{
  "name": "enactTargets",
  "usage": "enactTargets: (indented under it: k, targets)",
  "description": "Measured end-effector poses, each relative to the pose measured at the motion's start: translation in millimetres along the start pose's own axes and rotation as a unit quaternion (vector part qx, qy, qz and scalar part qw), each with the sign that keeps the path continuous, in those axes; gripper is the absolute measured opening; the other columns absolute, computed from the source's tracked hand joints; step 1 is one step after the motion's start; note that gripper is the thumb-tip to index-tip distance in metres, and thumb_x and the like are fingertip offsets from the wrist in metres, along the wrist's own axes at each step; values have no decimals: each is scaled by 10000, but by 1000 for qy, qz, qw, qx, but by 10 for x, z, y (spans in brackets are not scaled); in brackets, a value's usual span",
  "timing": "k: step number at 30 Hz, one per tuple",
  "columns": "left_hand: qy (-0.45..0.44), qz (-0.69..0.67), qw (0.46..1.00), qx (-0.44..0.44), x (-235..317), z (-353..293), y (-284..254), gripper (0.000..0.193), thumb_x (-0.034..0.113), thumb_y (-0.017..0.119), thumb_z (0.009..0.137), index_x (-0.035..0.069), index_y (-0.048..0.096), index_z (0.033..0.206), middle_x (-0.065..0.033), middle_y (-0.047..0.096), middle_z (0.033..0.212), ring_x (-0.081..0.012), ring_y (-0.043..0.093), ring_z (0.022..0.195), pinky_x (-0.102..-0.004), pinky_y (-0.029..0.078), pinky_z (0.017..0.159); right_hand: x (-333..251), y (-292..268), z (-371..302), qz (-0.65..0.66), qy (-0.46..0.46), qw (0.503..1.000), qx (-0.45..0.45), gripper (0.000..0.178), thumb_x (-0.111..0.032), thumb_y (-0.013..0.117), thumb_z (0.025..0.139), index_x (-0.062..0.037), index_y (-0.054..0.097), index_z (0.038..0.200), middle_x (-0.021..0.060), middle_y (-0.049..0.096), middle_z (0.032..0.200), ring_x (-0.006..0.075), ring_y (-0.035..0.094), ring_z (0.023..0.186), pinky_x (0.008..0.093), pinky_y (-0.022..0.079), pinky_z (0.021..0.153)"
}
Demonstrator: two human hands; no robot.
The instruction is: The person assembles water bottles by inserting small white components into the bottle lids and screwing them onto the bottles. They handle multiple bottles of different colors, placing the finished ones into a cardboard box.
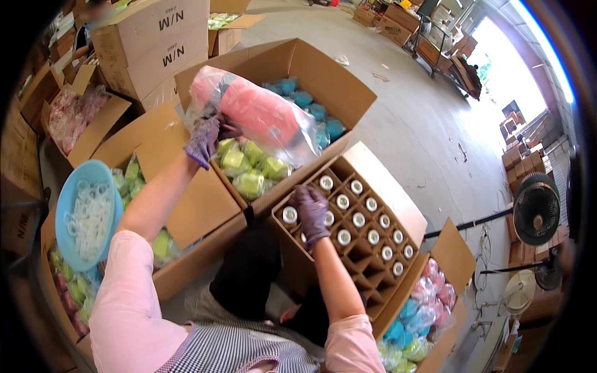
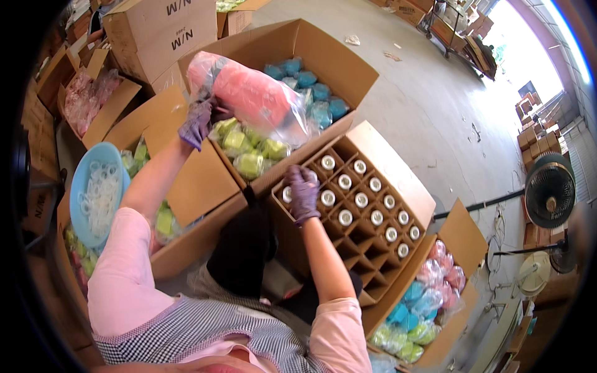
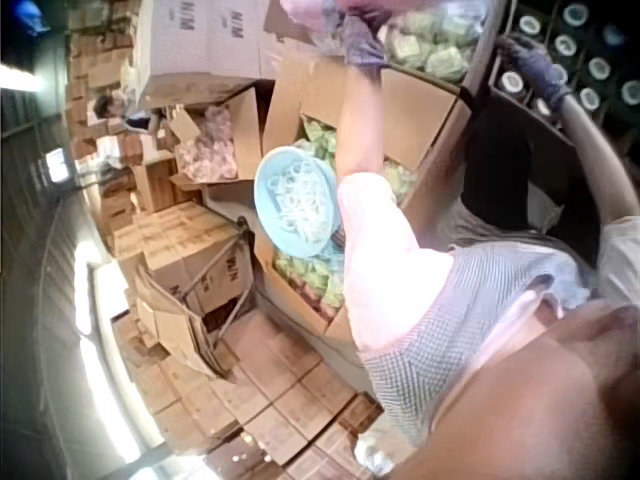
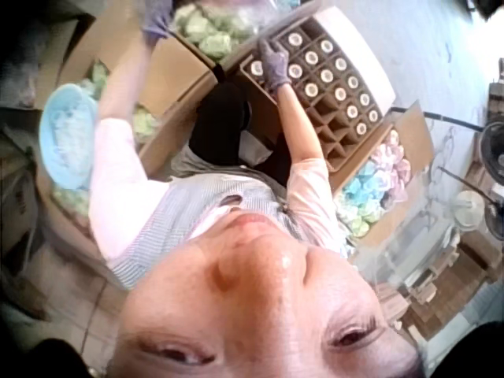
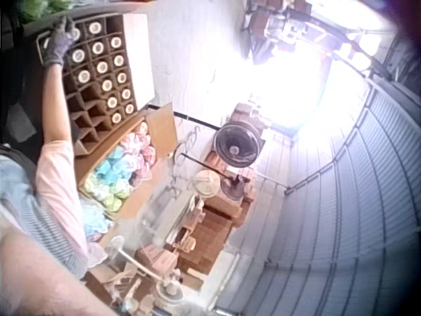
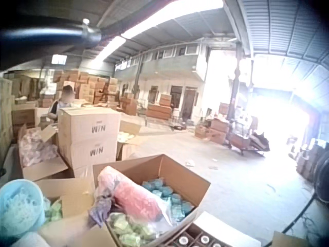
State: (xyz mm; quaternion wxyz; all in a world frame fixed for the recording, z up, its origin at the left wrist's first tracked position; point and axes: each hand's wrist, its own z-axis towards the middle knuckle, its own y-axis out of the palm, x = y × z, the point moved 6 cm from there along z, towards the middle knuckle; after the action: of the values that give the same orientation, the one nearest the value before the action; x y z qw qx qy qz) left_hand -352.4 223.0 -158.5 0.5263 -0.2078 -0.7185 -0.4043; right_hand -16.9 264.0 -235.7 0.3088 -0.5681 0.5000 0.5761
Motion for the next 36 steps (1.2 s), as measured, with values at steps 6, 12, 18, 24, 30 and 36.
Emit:
enactTargets:
  k: [6, 12, 18, 24, 30, 36]
  targets:
    - [206, 537, 803, 155, -48, 1957, -433, 262, 247, 548, 952, 97, 625, 1152, -177, 686, 1000, -322, 708, 821, -453, 570, 726, 256, 720, 216, -256, -35, 948, -187, 215, -179, 656, 951, -8, 685, 1079, 119, 704, 972, 260, 673, 898, 337, 528, 817]
    - [231, 594, 750, 178, -960, 2770, 129, 328, 231, 563, 897, 34, 617, 1153, -278, 670, 1062, -450, 644, 1002, -519, 520, 849, 214, 114, 184, -373, -34, 907, -193, 189, -160, 641, 931, -35, 694, 1061, 183, 687, 1006, 351, 668, 968, 399, 529, 869]
    - [62, 599, 778, 179, -1822, 3014, -630, 433, 213, 452, 964, -20, 562, 1312, -278, 604, 1302, -393, 622, 1173, -453, 517, 973, 173, -236, 107, -379, 66, 898, -213, 216, -172, 642, 929, -16, 685, 1072, 187, 684, 1070, 352, 660, 1021, 397, 518, 904]
    - [126, 872, 457, 125, -1057, 2496, 587, 299, 116, 579, 855, 6, 667, 1119, -202, 648, 1158, -324, 647, 1065, -411, 537, 893, 262, -426, 125, -413, 44, 884, -214, 214, -158, 645, 944, -11, 686, 1094, 167, 683, 1053, 291, 666, 1002, 361, 512, 916]
    - [364, 533, 668, -370, -1791, 1763, 2397, 264, 201, 608, 938, 57, 608, 1159, -179, 588, 1117, -355, 582, 1079, -441, 486, 963, 129, -426, 235, -368, 28, 911, -184, 191, -147, 653, 931, -19, 659, 1073, 171, 673, 1061, 358, 645, 1018, 418, 514, 887]
    - [134, 836, 318, -428, -3049, 2255, 2953, 261, 294, 630, 876, 175, 762, 1068, -97, 722, 1146, -282, 675, 1100, -466, 548, 873, 63, -581, 187, -396, -2, 901, -176, 234, -184, 667, 925, -12, 653, 1082, 180, 659, 1095, 355, 639, 1033, 421, 512, 906]
